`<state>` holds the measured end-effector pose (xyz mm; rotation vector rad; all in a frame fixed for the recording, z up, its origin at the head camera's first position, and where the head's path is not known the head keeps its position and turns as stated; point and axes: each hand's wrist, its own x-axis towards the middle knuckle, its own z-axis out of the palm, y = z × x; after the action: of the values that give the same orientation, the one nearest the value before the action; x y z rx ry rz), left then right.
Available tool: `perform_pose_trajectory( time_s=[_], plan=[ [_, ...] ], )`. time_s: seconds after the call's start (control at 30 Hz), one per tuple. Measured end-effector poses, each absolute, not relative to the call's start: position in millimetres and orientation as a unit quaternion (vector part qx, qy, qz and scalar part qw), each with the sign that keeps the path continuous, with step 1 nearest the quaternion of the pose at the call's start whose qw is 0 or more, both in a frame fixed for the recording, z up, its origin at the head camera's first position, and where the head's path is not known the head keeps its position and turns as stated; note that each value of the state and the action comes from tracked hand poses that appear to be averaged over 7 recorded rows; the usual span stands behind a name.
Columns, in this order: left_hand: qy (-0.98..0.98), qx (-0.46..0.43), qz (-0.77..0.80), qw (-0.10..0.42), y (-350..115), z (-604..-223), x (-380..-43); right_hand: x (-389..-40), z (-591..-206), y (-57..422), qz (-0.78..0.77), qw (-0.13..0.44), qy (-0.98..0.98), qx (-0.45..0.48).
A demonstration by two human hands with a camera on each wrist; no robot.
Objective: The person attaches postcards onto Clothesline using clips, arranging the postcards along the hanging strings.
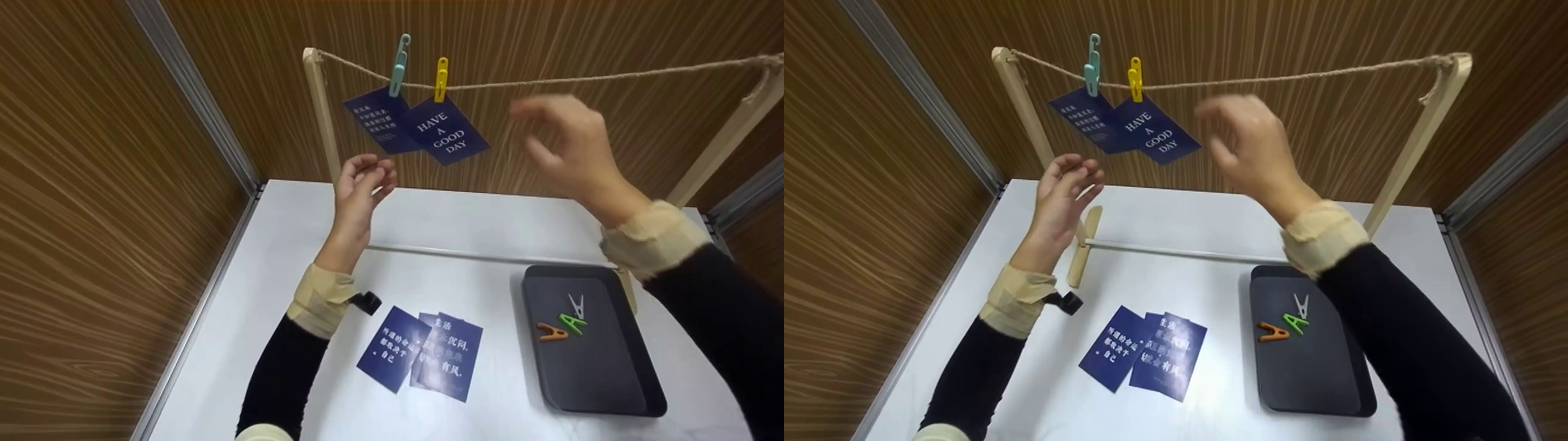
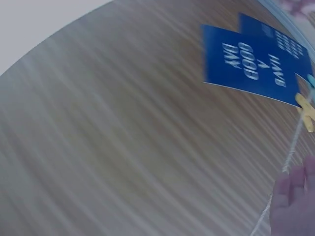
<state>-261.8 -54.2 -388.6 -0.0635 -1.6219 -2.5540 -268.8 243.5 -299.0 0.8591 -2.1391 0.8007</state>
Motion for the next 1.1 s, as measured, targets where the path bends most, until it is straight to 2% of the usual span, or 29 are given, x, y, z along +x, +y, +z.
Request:
perform_pose_trajectory(
  time_s=[0.13,0.3,0.4,0.57,0.67,0.73,0.8,0.97,1.1],
  plan=[
    [-0.565,-0.053,-0.822,0.045,-67.0,-402.9,-247.0,-245.6,-337.6,277.8,0.258,0.286,-0.854,0.350],
    [-0.612,-0.065,-0.788,-0.013,-77.2,-438.9,-232.9,-215.6,-398.4,313.9,0.230,0.202,-0.887,0.345],
    [-0.651,-0.061,-0.755,-0.042,-81.6,-464.6,-227.1,-200.8,-434.2,330.9,0.216,0.110,-0.915,0.323],
    [-0.711,-0.095,-0.691,-0.088,-83.1,-504.7,-216.5,-177.1,-487.7,352.4,0.173,-0.080,-0.943,0.274],
    [-0.742,-0.145,-0.646,-0.107,-81.0,-525.6,-209.5,-163.5,-513.7,359.3,0.140,-0.146,-0.948,0.245],
    [-0.776,-0.178,-0.596,-0.106,-79.1,-536.8,-205.1,-156.7,-527.8,361.2,0.116,-0.153,-0.952,0.239],
    [-0.820,-0.204,-0.526,-0.096,-77.3,-547.2,-200.1,-151.3,-539.7,361.2,0.100,-0.129,-0.955,0.246],
    [-0.910,-0.255,-0.320,-0.072,-69.9,-578.6,-204.9,-158.7,-569.8,359.2,0.062,-0.010,-0.961,0.270],
    [-0.934,-0.284,-0.211,-0.044,-64.6,-603.4,-211.0,-168.8,-585.8,354.2,0.038,0.042,-0.961,0.269]
  ],
)
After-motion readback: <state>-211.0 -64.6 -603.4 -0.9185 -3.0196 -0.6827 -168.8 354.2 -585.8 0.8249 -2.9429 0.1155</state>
